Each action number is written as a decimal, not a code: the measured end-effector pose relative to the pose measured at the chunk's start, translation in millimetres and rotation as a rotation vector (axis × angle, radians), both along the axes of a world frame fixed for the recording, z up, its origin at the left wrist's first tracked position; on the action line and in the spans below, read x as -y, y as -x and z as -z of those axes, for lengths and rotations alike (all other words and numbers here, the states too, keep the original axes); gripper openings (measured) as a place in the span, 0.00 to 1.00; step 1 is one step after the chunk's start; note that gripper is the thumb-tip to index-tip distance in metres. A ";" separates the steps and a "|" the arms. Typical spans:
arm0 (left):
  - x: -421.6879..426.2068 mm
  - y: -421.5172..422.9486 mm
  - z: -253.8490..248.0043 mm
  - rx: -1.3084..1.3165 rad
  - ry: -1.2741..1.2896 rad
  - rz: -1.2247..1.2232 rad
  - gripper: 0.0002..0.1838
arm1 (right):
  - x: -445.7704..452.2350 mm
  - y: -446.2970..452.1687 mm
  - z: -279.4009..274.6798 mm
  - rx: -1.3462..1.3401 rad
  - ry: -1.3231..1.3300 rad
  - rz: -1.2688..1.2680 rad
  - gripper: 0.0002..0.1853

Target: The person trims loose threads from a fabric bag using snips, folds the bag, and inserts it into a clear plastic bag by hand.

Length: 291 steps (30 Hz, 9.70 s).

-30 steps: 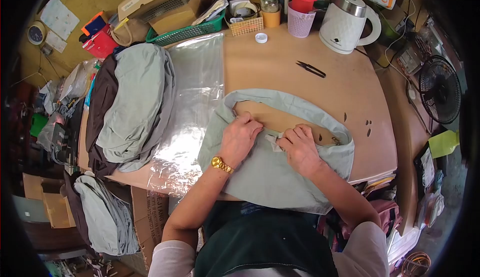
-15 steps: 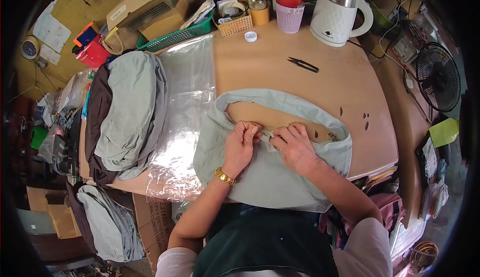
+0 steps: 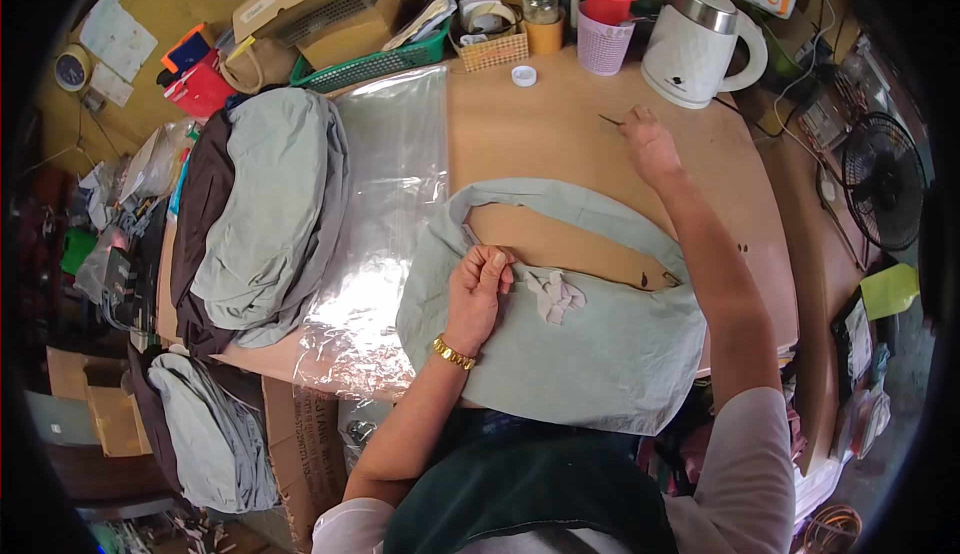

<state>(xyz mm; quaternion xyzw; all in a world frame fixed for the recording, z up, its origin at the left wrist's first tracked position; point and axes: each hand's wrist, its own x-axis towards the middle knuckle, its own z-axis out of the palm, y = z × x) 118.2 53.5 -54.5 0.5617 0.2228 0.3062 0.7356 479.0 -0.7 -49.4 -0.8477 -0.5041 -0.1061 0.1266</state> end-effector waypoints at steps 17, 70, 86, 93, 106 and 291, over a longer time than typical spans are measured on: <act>-2.5 -3.1 -0.4 -0.009 0.053 0.005 0.11 | 20.1 168.1 -81.3 -0.655 0.267 -0.667 0.17; -8.5 -3.3 5.4 0.036 0.135 -0.014 0.09 | -14.6 161.5 -78.6 -0.839 0.434 -0.792 0.11; -8.9 -4.4 6.6 0.092 0.202 0.025 0.11 | -10.5 148.6 -84.5 -0.981 0.423 -0.791 0.15; -8.2 -4.7 4.8 0.078 0.191 0.025 0.11 | -11.2 150.7 -77.3 -1.050 0.478 -0.834 0.15; -16.9 -2.2 6.4 0.607 0.557 0.115 0.19 | -10.1 117.2 -77.5 -1.304 -0.254 -0.490 0.12; 48.3 43.3 -45.3 -0.483 -1.163 0.233 0.24 | 93.2 206.7 -22.8 -0.867 -0.363 -0.237 0.08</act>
